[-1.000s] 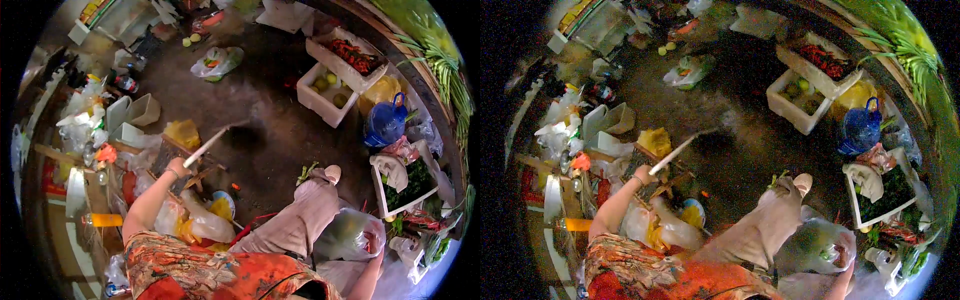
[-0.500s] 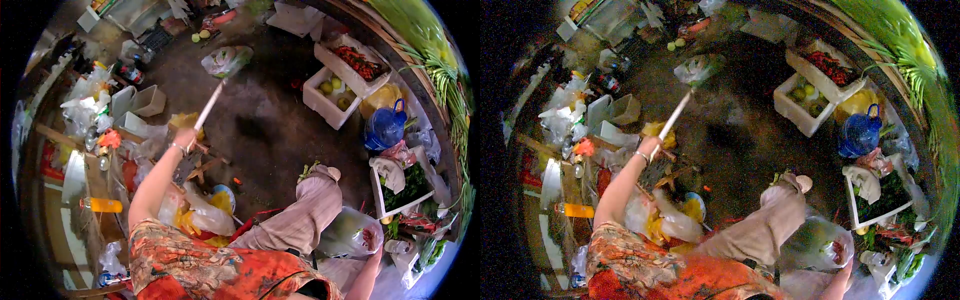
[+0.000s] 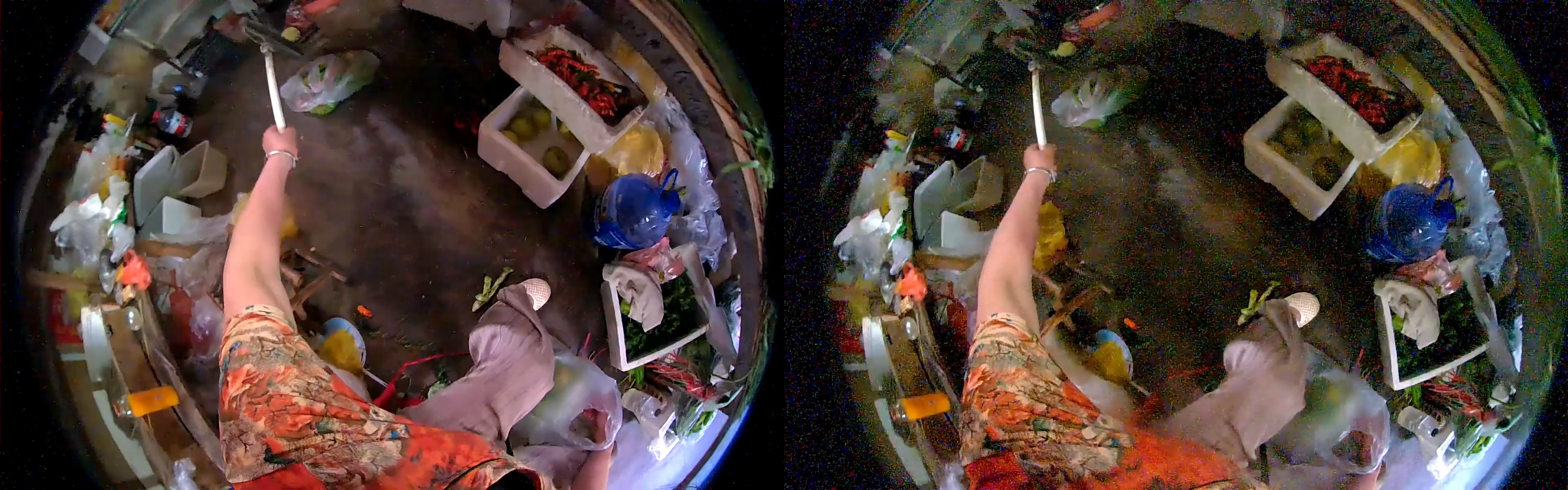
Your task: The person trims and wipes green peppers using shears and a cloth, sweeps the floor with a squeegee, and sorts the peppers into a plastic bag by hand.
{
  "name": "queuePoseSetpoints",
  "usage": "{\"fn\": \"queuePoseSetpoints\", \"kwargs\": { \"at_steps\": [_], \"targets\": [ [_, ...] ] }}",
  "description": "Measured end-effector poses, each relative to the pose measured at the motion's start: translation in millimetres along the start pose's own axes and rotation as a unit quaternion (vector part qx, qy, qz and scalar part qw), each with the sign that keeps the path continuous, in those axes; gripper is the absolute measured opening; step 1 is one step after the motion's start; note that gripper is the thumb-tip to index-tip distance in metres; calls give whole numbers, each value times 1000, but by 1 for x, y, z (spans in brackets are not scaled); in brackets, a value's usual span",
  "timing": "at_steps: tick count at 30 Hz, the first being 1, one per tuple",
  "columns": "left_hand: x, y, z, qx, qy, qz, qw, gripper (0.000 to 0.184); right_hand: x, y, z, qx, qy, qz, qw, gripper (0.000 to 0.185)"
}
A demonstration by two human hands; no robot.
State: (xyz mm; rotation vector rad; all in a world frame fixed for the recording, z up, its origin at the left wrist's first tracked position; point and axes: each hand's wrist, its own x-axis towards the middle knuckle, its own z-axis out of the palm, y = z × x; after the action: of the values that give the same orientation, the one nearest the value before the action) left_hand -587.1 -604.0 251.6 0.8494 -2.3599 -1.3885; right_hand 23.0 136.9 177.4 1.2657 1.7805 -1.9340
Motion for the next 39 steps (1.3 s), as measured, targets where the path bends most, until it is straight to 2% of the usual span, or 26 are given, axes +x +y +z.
{"fn": "queuePoseSetpoints", "kwargs": {
  "at_steps": [2, 6, 8, 12, 17, 19, 20, 22, 24, 26, 27, 28, 29, 30, 32, 36, 38, 39],
  "targets": [
    [23, -7, 19, 152, 111, 74, 979, 29, -9, -8, 9, -5, 5, 13, 1000, 51],
    [59, -43, 51, 215, 125, 79, 965, 28, -15, -21, 33, -13, 14, 31, 999, 50],
    [61, -47, 59, 291, 163, 133, 933, 28, -14, -24, 39, -15, 18, 42, 999, 49],
    [59, -48, 68, 248, 167, 66, 952, 27, -15, -27, 49, -17, 21, 61, 998, 48],
    [100, -78, 79, 238, 167, 51, 956, 27, -16, -30, 66, -18, 27, 71, 997, 46],
    [95, -84, 88, 176, 107, 31, 978, 29, -16, -30, 71, -19, 30, 73, 997, 46],
    [91, -87, 94, 174, 105, 31, 979, 29, -17, -29, 70, -17, 32, 74, 997, 45],
    [77, -90, 108, 273, 107, 104, 950, 29, -17, -31, 75, -16, 32, 73, 997, 45],
    [71, -84, 116, 265, 99, 111, 953, 26, -18, -31, 75, -15, 33, 74, 997, 44],
    [52, -63, 122, 24, 58, -36, 997, 20, -16, -33, 79, -16, 33, 74, 997, 44],
    [45, -59, 121, 25, 59, -36, 997, 20, -15, -33, 81, -15, 31, 74, 997, 43],
    [39, -56, 119, -108, -5, -77, 991, 16, -13, -33, 80, -14, 30, 74, 997, 43],
    [37, -54, 116, -238, -68, -116, 962, 11, -11, -33, 84, -15, 28, 73, 997, 43],
    [42, -56, 113, -237, -66, -114, 962, 11, -10, -33, 84, -12, 26, 74, 997, 42],
    [53, -66, 116, -434, -168, -178, 867, 6, -8, -33, 84, -12, 25, 73, 997, 42],
    [20, -67, 105, -442, -213, -186, 851, 11, -6, -36, 87, -13, 20, 67, 997, 41],
    [26, -88, 104, -465, -237, -190, 832, 12, -5, -37, 88, -12, 18, 66, 998, 40],
    [22, -91, 102, -491, -274, -211, 800, 12, -4, -38, 88, -12, 16, 63, 998, 40]
  ]
}}
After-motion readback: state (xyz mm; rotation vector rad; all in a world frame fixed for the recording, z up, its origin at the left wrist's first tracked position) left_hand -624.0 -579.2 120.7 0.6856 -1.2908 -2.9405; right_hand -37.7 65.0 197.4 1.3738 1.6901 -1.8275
